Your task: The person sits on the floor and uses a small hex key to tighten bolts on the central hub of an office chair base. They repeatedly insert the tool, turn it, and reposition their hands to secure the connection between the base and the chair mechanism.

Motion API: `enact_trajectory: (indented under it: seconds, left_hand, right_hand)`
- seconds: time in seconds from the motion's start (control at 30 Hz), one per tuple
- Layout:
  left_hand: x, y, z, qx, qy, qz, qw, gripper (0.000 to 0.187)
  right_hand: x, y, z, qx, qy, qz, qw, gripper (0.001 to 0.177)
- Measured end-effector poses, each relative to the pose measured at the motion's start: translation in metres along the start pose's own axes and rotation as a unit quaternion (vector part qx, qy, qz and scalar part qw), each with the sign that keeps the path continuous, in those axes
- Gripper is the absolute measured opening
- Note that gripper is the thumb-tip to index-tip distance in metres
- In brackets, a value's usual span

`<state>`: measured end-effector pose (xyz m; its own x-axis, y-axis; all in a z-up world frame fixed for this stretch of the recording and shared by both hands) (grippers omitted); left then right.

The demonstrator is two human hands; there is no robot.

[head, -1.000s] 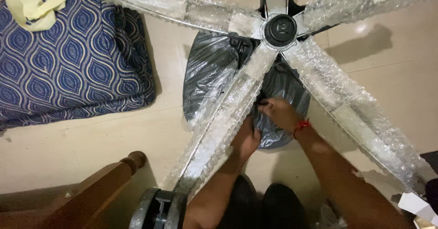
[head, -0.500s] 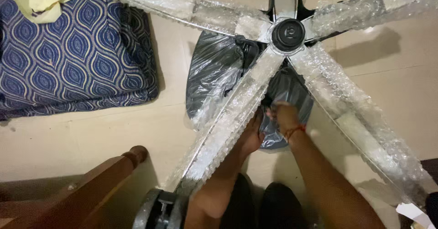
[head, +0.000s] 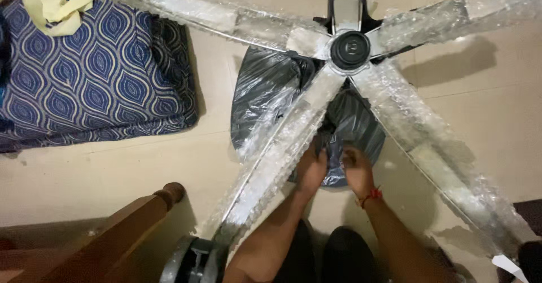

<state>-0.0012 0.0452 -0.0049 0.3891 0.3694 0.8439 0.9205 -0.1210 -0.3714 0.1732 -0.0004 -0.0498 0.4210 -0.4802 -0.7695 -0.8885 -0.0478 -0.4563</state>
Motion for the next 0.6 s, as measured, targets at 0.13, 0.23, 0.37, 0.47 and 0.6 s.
enact_trajectory:
  seconds: [0.13,0.23,0.37,0.47,0.6]
  left_hand:
    - [0.02,0.016,0.008,0.122,0.072,-0.024,0.99,0.022]
    - [0.017,0.035,0.019,0.072,-0.065,-0.142,0.985,0.023]
    - [0.031,0.039,0.022,0.129,0.07,-0.08,0.986,0.023]
    - [0.042,0.036,0.018,0.12,0.106,-0.018,0.987,0.021]
    - [0.055,0.034,0.019,0.102,0.106,0.023,0.989,0.02]
  right_hand:
    - [0.019,-0.012,-0.049,-0.01,0.082,0.001,0.997,0.028]
    - [0.036,-0.02,-0.081,-0.006,0.106,-0.023,0.994,0.026]
    - [0.054,-0.031,-0.11,0.003,0.122,0.084,0.989,0.024]
    - [0.049,-0.049,-0.123,-0.001,0.108,0.076,0.991,0.025]
    - [0.033,-0.075,-0.128,0.005,0.123,0.068,0.99,0.023]
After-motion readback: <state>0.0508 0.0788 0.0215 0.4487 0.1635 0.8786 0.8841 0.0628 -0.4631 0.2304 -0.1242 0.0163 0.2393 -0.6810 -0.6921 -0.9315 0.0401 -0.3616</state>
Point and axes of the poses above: each hand's wrist, its own z-axis towards the middle knuckle, its own y-axis out of the palm, x = y × z, the point moved 3 cm from there along z, towards the middle knuckle, and after that the axes turned 6 degrees about -z, right-handed, at the moved point
